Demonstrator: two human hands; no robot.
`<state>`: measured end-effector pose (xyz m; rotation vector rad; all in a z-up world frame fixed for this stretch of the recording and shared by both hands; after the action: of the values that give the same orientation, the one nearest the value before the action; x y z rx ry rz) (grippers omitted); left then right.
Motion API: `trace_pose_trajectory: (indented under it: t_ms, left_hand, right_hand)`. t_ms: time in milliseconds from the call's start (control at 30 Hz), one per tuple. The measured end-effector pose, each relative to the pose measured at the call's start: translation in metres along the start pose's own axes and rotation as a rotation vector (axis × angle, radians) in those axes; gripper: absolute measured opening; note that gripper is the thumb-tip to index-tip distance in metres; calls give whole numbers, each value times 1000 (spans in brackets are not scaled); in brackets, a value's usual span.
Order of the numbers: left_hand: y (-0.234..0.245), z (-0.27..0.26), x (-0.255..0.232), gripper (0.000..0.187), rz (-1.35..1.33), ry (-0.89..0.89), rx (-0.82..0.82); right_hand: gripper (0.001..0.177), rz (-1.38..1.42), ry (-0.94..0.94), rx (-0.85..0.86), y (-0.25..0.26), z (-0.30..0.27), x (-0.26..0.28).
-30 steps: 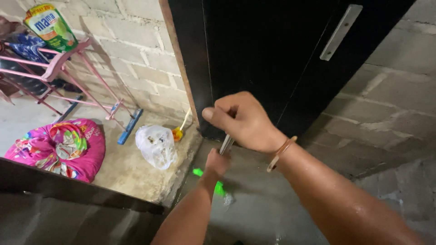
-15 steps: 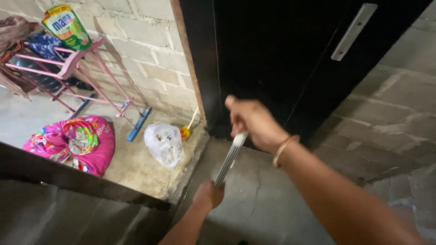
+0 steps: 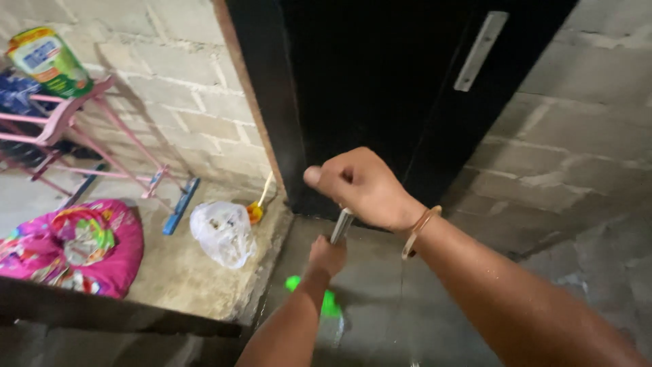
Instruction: Scrubbing the floor in a washroom using a brush on a pole.
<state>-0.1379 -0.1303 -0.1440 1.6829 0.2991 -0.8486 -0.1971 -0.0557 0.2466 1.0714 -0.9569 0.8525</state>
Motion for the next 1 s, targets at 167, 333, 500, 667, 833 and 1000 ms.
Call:
trace_pose_trajectory:
  t_ms: [167,333,500,667,833,1000]
  left_hand:
    - [59,-1,-107,59,-189,33,22]
    - [63,-21,-219,65,-189,-62,167]
    - [-18,-7,-286,70,-89,-377,352]
    - [-75,-31,-355,65,-82,-686,720]
    - [-99,-37,-397,57,-55,-705,858]
    - [-135,-23,-421,48,-125,-863,926]
  right_hand:
    - [43,-11,234,-168,56,1,32]
    - [27,320,253,-534,149,-11,31]
    - [42,285,248,-897,221,-52,-6]
    - [46,212,155,-1221,271,-89,-13]
    - [44,113,183,-1358,306,-96,-23]
    - [40,7,146,-1293,312,-86,-8]
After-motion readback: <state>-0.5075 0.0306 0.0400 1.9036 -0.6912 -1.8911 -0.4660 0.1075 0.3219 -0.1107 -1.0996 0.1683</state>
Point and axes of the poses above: each hand's wrist, its own z-axis towards the middle knuckle, its own y-axis out of the back of the hand, x = y × z, the point moved 10 cm from there along z, towards the middle knuckle, and after that the axes turned 7 degrees about -x, right-handed, at the moved point
